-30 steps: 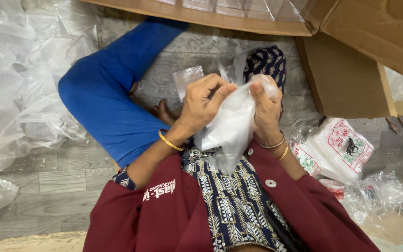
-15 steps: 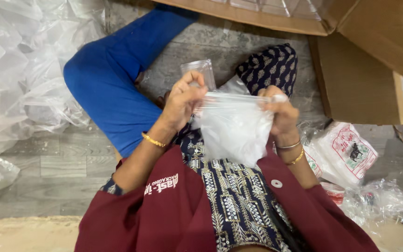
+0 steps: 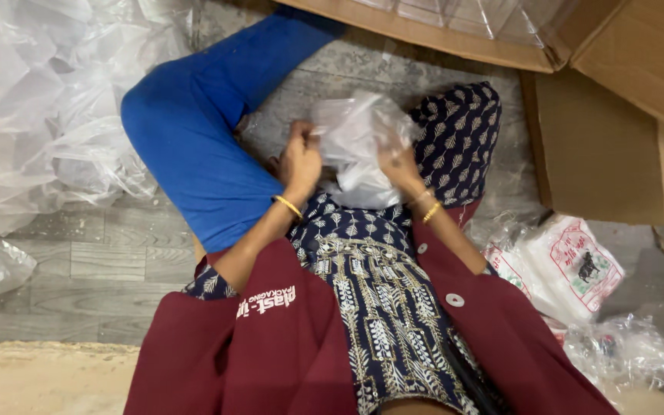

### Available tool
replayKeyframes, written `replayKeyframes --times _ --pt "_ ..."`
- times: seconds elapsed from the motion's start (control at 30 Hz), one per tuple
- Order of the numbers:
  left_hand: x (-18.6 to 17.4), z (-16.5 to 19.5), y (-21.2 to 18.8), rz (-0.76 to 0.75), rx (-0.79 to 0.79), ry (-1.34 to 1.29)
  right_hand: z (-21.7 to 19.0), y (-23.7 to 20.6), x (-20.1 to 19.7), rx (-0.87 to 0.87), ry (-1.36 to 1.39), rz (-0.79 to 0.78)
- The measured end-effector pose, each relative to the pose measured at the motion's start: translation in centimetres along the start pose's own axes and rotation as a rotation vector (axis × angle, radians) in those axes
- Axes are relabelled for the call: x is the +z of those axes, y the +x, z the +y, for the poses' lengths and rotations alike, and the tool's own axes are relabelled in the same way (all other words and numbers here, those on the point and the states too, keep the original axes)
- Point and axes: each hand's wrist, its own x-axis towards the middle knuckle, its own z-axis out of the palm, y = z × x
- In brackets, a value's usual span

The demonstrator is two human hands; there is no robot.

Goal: The person sits on the floor and repeatedly takes clear plastic containers from a cardboard box, places them into small plastic bags, and sets the filled bags aside. The process is repeated for multiple containers.

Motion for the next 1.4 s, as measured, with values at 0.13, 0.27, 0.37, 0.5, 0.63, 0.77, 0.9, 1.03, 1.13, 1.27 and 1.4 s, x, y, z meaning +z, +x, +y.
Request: replayKeyframes --times 0.13,0.27,0.37,0.5,0.63,0.77,0.9,1.03,1.13,1.27,1.4 --pt "3.1 2.1 -2.5 -0.211 0.047 -0.527 2.3 -3.6 -6.2 0.036 0.03 0.137" --pt "10.8 3.8 -3.7 -0.474 -0.406 -0.783 6.5 -8.5 -14.0 0.18 0.243 0.244" --pt "15.6 4.8 -1.8 -0.519 -0.517 -0.583 10.1 -6.9 -13.0 0.294 0.008 0.329" --pt "15.5 5.4 1.0 -0.682 -0.29 -0.565 14.2 -5.0 -11.1 0.142 -0.131 0.45" --pt "11.6 5.9 -0.3 -1.165 -0.156 -0.493 13.0 -4.0 -11.8 0.13 -0.093 0.341" --pt "7.1 6.7 -2.0 -1.349 0.057 -0.515 5.1 -2.5 -11.5 -0.004 0.045 0.137" --pt "-4.0 7.7 2.8 -0.587 0.943 -0.047 -2.4 -4.5 -13.2 -0.388 0.363 0.333" --pt "-21.2 7.5 10.0 0.433 0.521 0.521 -4.1 -6.4 -17.1 -0.18 0.82 0.311" --pt "-31.8 4.1 13.3 0.777 0.101 0.814 -3.8 -7.3 -17.6 -0.023 0.947 0.29" --pt "-37.0 -3.4 15.2 0.664 -0.243 0.811 -4.5 -8.2 -15.8 0.022 1.021 0.326" --pt "-36.2 -3.4 15.3 0.733 -0.246 0.731 -6.3 -8.4 -15.1 -0.177 0.848 0.389"
